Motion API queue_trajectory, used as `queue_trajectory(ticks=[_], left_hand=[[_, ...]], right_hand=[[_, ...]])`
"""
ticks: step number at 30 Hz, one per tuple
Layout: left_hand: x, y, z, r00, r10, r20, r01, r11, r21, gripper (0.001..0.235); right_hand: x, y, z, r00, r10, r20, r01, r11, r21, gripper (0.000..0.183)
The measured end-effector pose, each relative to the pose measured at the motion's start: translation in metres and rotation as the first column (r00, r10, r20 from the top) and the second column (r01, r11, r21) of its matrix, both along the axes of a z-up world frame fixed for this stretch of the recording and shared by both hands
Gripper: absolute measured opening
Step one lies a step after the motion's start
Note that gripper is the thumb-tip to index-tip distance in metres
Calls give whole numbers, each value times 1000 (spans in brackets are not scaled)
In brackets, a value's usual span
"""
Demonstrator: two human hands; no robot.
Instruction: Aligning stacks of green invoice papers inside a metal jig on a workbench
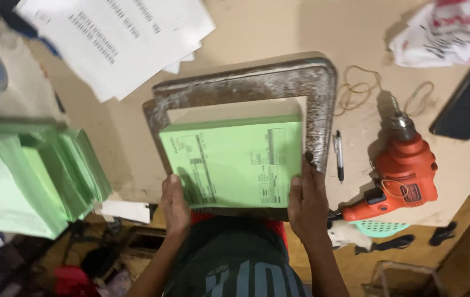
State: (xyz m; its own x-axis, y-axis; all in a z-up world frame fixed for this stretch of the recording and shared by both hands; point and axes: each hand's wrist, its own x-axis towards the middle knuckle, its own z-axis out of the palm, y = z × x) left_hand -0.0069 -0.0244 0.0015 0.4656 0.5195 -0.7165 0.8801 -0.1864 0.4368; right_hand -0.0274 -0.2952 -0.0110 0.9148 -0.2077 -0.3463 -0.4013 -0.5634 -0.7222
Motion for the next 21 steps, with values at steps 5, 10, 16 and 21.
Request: queue_trajectory(ticks=[5, 10, 16, 21], left_hand=[[7, -3, 6, 999, 10, 45, -7, 998, -68, 63], [11, 6, 38, 990, 1, 142, 11, 996, -84, 60], [-103, 27, -6, 892, 451, 35, -431, 871, -236, 45], [-72, -8, 12, 587, 619, -522, -787, 282, -549, 86]], right_hand=[[5, -2, 7, 954, 1, -300, -1, 1000, 0, 56], [-38, -90, -47, 981, -47, -190, -27, 928, -372, 15], [115, -90, 28, 844, 516, 145, -415, 801, -432, 33], [186, -11, 44, 717, 669, -195, -695, 669, -263, 40]])
